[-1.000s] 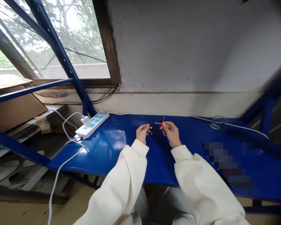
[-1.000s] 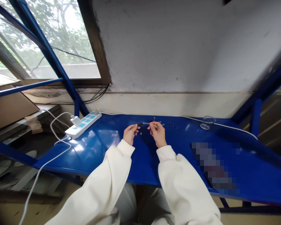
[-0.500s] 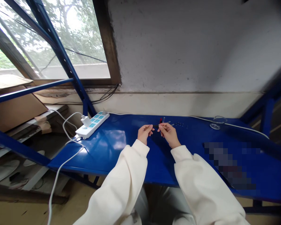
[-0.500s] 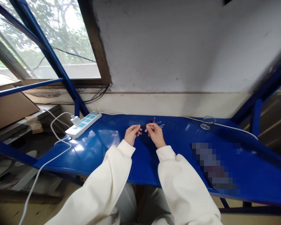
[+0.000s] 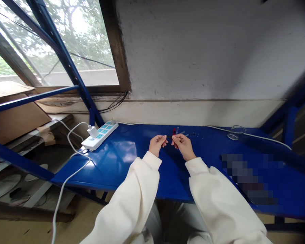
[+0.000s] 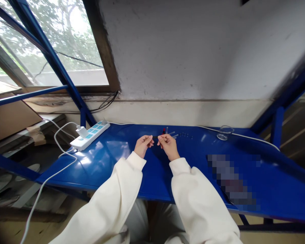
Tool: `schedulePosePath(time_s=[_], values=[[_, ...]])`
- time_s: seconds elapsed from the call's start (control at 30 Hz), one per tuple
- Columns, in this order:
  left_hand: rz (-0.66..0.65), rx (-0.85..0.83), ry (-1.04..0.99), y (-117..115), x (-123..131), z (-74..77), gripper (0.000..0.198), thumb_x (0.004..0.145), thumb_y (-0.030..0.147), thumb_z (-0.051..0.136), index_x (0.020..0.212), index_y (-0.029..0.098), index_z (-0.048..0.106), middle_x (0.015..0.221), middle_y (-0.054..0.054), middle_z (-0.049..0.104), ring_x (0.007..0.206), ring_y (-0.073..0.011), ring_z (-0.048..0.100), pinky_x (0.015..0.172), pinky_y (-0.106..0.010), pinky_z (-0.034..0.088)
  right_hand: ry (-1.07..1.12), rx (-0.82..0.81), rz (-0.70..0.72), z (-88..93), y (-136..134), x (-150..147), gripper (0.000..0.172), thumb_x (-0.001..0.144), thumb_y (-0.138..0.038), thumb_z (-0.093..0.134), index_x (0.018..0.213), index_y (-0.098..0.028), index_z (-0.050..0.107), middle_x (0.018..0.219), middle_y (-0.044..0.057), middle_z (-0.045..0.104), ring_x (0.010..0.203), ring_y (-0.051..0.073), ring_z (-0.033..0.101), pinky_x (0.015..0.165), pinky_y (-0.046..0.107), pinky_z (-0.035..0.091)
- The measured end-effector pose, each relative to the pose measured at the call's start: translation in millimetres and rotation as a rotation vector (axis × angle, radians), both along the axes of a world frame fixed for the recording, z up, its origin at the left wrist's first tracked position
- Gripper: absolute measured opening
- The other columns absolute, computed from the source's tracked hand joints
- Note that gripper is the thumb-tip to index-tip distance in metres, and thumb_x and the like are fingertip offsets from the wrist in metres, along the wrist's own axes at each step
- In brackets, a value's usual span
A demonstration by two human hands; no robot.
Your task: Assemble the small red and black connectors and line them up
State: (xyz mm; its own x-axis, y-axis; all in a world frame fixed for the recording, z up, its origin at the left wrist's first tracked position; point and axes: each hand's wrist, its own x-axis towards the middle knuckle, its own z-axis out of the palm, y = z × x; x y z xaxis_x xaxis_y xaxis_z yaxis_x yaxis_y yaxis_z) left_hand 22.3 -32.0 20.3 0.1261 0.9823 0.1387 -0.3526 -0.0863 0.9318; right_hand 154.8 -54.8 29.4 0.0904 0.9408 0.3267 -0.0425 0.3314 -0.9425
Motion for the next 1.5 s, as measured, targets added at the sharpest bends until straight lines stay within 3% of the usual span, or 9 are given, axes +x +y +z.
schedulePosePath(time_s=[0.23,0.57,0.67,0.77,0.9,1.2,1.5], values=[[0.074,0.057,0.011,-1.5,3.5,3.6,0.031,0.064,0.038,0.064,0.08,0.012,0.057,0.064,-0.002,0.059,0.047,-0.0047,0.048,0.046,-0.019,0.034,0.033,0.023,-0.039,0.1,-0.3,-8.3,0.028,0.07,-0.043,0.058,0.082,-0.017,0.054,0.055,-0.003,0.055,0.04,0.006,0.042,0.038,0.02,0.032],[0.033,0.117,0.122,-2.1,5.3,9.0,0.033,0.062,0.036,0.065,0.085,0.013,0.061,0.062,-0.001,0.059,0.05,-0.0063,0.049,0.049,-0.02,0.038,0.063,-0.026,-0.049,-3.2,0.8,-12.3,0.032,0.069,-0.045,0.058,0.086,-0.018,0.056,0.059,-0.003,0.054,0.04,0.005,0.039,0.037,0.02,0.03],[0.125,0.173,0.346,7.4,-7.3,12.7,0.027,0.063,0.034,0.063,0.082,0.014,0.061,0.066,-0.002,0.06,0.052,-0.0084,0.051,0.052,-0.022,0.041,0.08,-0.047,-0.094,-2.7,2.0,-9.4,0.034,0.068,-0.047,0.058,0.085,-0.018,0.055,0.06,-0.002,0.053,0.039,0.004,0.038,0.037,0.02,0.029],[0.345,0.243,0.777,21.0,-30.5,14.2,0.013,0.062,0.024,0.061,0.072,0.016,0.062,0.068,-0.003,0.061,0.061,-0.0117,0.055,0.06,-0.023,0.041,0.087,-0.062,-0.132,-2.7,2.7,-7.6,0.035,0.067,-0.048,0.059,0.083,-0.017,0.056,0.06,-0.002,0.053,0.04,0.004,0.038,0.038,0.02,0.029],[0.482,0.144,1.122,35.8,-58.7,7.8,0.008,0.062,0.019,0.057,0.068,0.017,0.061,0.066,-0.002,0.061,0.065,-0.014,0.056,0.06,-0.023,0.039,0.067,-0.097,-0.131,-3.4,2.5,-8.2,0.035,0.065,-0.048,0.06,0.079,-0.016,0.057,0.058,-0.002,0.052,0.04,0.005,0.037,0.038,0.02,0.028],[0.488,0.072,1.287,45.2,-68.1,-8.5,0.01,0.068,0.026,0.056,0.066,0.017,0.055,0.071,-0.004,0.062,0.067,-0.014,0.056,0.058,-0.022,0.037,0.025,-0.077,-0.167,-6.3,4.0,-4.2,0.032,0.068,-0.046,0.057,0.08,-0.016,0.057,0.058,-0.002,0.052,0.042,0.005,0.038,0.04,0.02,0.03],[0.499,0.084,1.373,47.4,-67.6,-12.1,0.009,0.071,0.025,0.054,0.071,0.017,0.057,0.079,-0.006,0.061,0.074,-0.0156,0.057,0.063,-0.024,0.041,-0.052,0.036,-0.457,-7.8,14.6,23.1,0.03,0.073,-0.042,0.05,0.084,-0.015,0.056,0.063,0.0,0.054,0.053,0.009,0.049,0.051,0.023,0.04]])
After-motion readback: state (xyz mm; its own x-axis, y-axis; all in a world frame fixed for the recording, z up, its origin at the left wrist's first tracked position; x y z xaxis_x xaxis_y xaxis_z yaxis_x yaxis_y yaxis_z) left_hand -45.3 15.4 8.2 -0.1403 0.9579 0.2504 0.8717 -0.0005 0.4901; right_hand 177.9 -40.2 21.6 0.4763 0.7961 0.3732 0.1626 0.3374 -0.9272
